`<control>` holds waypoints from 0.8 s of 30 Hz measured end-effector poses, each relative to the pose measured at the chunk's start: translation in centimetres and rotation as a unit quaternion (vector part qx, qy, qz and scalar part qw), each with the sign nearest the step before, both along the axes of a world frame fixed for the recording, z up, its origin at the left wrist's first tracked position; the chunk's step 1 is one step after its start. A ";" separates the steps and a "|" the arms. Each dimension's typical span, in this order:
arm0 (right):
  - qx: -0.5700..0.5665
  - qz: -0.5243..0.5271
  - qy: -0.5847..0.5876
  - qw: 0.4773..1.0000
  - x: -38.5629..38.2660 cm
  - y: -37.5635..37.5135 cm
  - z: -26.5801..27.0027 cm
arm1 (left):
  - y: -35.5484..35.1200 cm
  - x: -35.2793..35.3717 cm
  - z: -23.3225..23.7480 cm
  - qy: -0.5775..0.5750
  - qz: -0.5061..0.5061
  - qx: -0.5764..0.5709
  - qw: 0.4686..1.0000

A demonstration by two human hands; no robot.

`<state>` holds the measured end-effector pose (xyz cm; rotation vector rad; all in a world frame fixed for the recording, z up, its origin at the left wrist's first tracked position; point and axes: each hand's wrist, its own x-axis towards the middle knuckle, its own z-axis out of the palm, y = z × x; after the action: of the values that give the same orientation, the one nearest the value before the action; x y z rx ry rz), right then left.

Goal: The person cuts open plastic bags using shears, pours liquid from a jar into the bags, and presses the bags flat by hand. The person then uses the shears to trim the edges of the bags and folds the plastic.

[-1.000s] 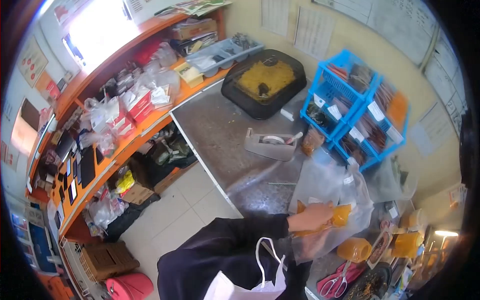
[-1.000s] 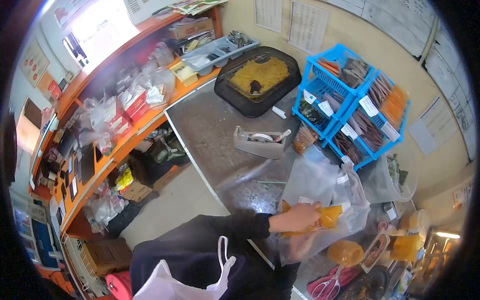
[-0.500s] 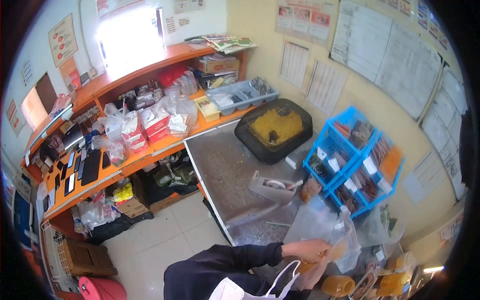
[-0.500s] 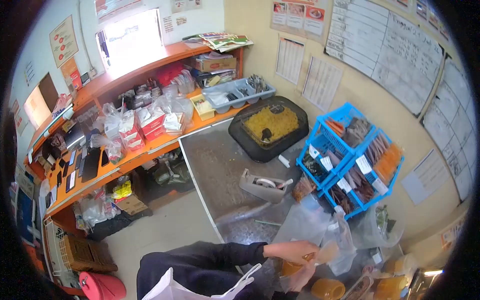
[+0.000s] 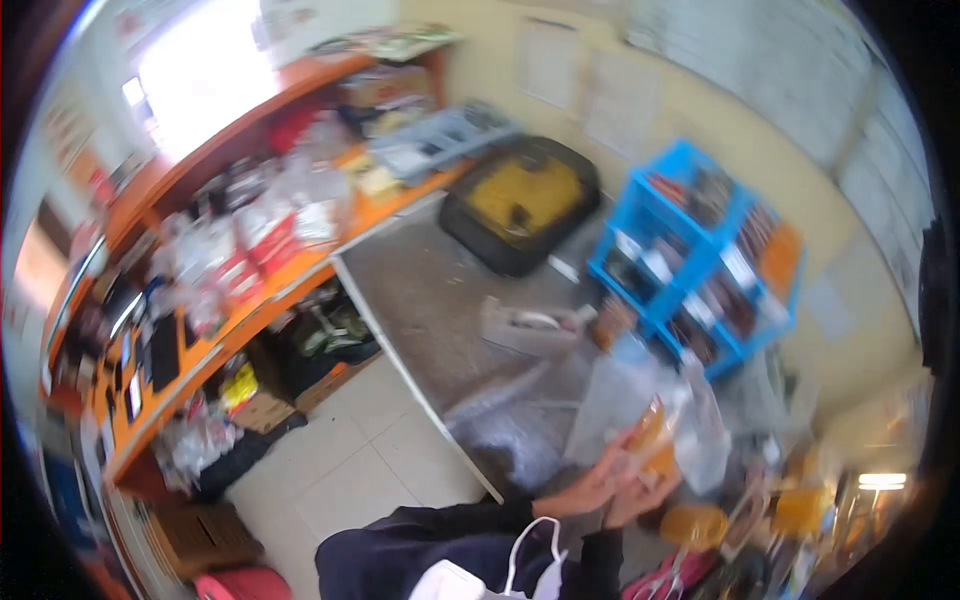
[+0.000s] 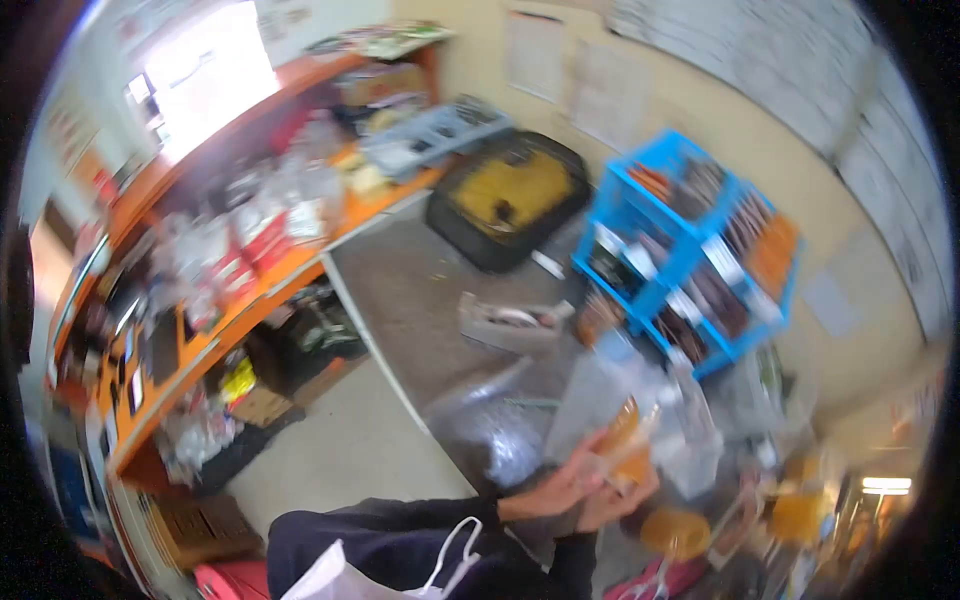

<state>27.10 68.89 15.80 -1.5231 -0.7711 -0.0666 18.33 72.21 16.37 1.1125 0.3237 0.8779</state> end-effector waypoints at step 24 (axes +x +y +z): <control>0.043 -0.090 0.236 0.967 -1.2 -7.9 -8.1 | 19.9 5.4 -6.5 0.566 0.071 0.525 0.631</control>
<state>25.92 60.99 7.70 -1.4441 -0.2460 0.1245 23.68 92.07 9.92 2.7620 1.0150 0.2871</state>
